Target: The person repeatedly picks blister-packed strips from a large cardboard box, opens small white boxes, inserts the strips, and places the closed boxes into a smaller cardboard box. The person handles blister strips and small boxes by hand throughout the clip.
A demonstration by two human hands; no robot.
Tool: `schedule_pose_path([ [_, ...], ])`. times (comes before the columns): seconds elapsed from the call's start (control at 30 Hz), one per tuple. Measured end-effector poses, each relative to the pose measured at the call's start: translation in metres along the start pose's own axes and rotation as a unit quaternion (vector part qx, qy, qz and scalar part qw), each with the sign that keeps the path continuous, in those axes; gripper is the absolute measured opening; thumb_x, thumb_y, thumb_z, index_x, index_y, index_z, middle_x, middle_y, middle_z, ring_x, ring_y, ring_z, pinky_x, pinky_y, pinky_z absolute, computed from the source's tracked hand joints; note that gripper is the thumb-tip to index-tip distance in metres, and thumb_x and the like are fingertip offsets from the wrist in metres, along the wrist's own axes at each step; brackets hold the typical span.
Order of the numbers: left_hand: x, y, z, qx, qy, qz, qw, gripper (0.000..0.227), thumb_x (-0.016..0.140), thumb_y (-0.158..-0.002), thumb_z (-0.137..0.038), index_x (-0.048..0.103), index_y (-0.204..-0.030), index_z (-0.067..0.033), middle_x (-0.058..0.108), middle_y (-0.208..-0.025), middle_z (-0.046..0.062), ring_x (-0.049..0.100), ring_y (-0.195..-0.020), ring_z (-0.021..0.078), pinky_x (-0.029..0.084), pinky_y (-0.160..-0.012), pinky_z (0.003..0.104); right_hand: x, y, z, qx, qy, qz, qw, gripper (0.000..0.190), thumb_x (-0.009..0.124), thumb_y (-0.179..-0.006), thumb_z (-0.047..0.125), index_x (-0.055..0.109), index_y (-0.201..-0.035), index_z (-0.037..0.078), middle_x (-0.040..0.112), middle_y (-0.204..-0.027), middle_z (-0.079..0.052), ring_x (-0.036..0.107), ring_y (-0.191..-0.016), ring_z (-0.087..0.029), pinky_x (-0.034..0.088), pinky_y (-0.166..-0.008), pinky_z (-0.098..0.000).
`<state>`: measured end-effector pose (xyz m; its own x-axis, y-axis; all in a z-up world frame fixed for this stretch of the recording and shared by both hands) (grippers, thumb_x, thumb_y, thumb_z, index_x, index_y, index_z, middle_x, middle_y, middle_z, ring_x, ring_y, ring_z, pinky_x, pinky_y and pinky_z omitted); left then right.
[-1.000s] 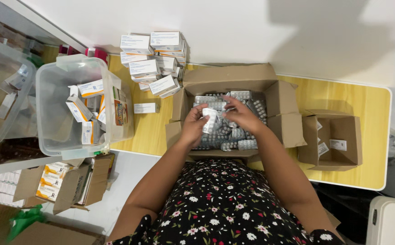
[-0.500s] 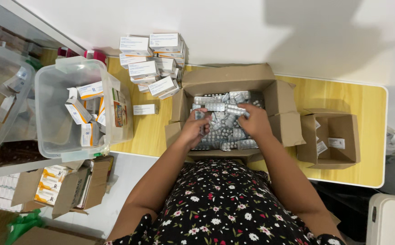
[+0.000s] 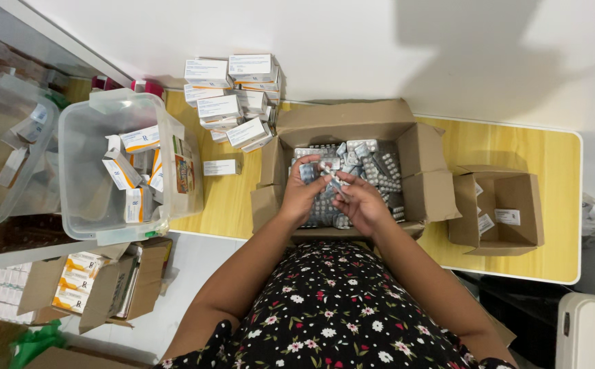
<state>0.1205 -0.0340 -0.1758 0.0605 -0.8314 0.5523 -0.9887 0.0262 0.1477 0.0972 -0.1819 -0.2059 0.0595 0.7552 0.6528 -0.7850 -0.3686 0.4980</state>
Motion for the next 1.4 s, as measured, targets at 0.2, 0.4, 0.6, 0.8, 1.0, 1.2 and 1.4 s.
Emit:
schedule_pose_path([
  [0.2, 0.001, 0.004, -0.001, -0.010, -0.013, 0.004, 1.000, 0.047, 0.075, -0.091, 0.000, 0.054, -0.132, -0.0092, 0.070, -0.114, 0.007, 0.063, -0.092, 0.0101, 0.053, -0.073, 0.023, 0.001, 0.003, -0.007, 0.037, 0.010, 0.016, 0.999, 0.034, 0.060, -0.098, 0.011, 0.060, -0.132, 0.007, 0.071, -0.105, -0.006, 0.067, -0.089, -0.013, 0.060, -0.086, -0.0333],
  [0.4, -0.010, 0.001, -0.003, 0.032, -0.052, -0.042, 0.997, 0.041, 0.078, -0.093, 0.002, 0.056, -0.126, -0.0082, 0.065, -0.096, 0.005, 0.060, -0.080, 0.0105, 0.051, -0.068, 0.024, 0.005, 0.004, -0.016, 0.045, 0.029, 0.017, 0.998, 0.037, 0.062, -0.100, 0.026, 0.061, -0.130, 0.005, 0.073, -0.105, -0.010, 0.068, -0.086, -0.016, 0.059, -0.078, -0.0326],
  [0.6, -0.023, -0.001, 0.002, 0.014, -0.092, -0.087, 0.992, 0.034, 0.076, -0.089, 0.000, 0.056, -0.116, -0.0106, 0.066, -0.096, 0.003, 0.063, -0.079, 0.0099, 0.053, -0.061, 0.024, 0.030, 0.003, -0.003, -0.100, 0.264, 0.085, 0.955, 0.053, 0.080, -0.088, 0.008, 0.057, -0.134, 0.000, 0.068, -0.113, -0.005, 0.064, -0.094, -0.011, 0.055, -0.077, -0.0294],
  [0.8, -0.023, -0.001, 0.003, 0.019, -0.090, -0.076, 0.993, 0.033, 0.074, -0.090, -0.001, 0.057, -0.117, -0.0109, 0.066, -0.097, 0.003, 0.063, -0.079, 0.0091, 0.052, -0.060, 0.024, 0.034, 0.023, 0.020, -0.189, 0.426, -0.001, 0.885, 0.050, 0.068, -0.093, 0.007, 0.054, -0.140, 0.004, 0.071, -0.106, -0.006, 0.067, -0.087, -0.011, 0.056, -0.074, -0.0279],
  [1.0, -0.014, 0.003, 0.003, -0.027, -0.098, -0.015, 0.995, 0.051, 0.081, -0.084, -0.005, 0.055, -0.127, -0.0116, 0.062, -0.105, 0.002, 0.059, -0.083, 0.0091, 0.050, -0.062, 0.024, 0.004, 0.004, 0.019, -0.103, 0.281, -0.094, 0.949, 0.027, 0.053, -0.107, 0.026, 0.062, -0.117, 0.003, 0.070, -0.096, -0.008, 0.068, -0.080, -0.016, 0.058, -0.064, -0.0346],
  [1.2, 0.016, 0.009, -0.022, 0.205, -0.254, 0.068, 0.943, 0.052, 0.077, -0.092, 0.001, 0.052, -0.138, -0.0047, 0.065, -0.115, 0.007, 0.059, -0.114, 0.0164, 0.040, -0.113, 0.031, -0.008, -0.013, -0.034, 0.054, 0.195, -0.094, 0.975, 0.027, 0.054, -0.101, 0.036, 0.064, -0.114, 0.014, 0.069, -0.095, 0.003, 0.066, -0.081, -0.011, 0.055, -0.064, -0.0272],
  [1.4, -0.003, 0.008, -0.019, 0.147, -0.271, 0.005, 0.951, 0.035, 0.070, -0.097, -0.001, 0.057, -0.128, -0.0054, 0.064, -0.115, 0.007, 0.064, -0.108, 0.0140, 0.050, -0.098, 0.029, -0.003, -0.042, -0.024, -0.032, 0.360, -0.037, 0.932, 0.024, 0.064, -0.102, 0.031, 0.072, -0.101, 0.008, 0.067, -0.086, -0.001, 0.056, -0.071, -0.013, 0.046, -0.061, -0.0294],
])
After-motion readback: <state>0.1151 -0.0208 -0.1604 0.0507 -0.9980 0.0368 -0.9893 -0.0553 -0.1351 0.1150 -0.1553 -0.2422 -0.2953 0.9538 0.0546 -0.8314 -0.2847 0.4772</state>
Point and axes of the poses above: each hand's wrist, its own y-axis away from the middle knuckle, its own x-axis out of the palm, z = x × y, the point moved 9 cm from there along -y, towards the middle knuckle
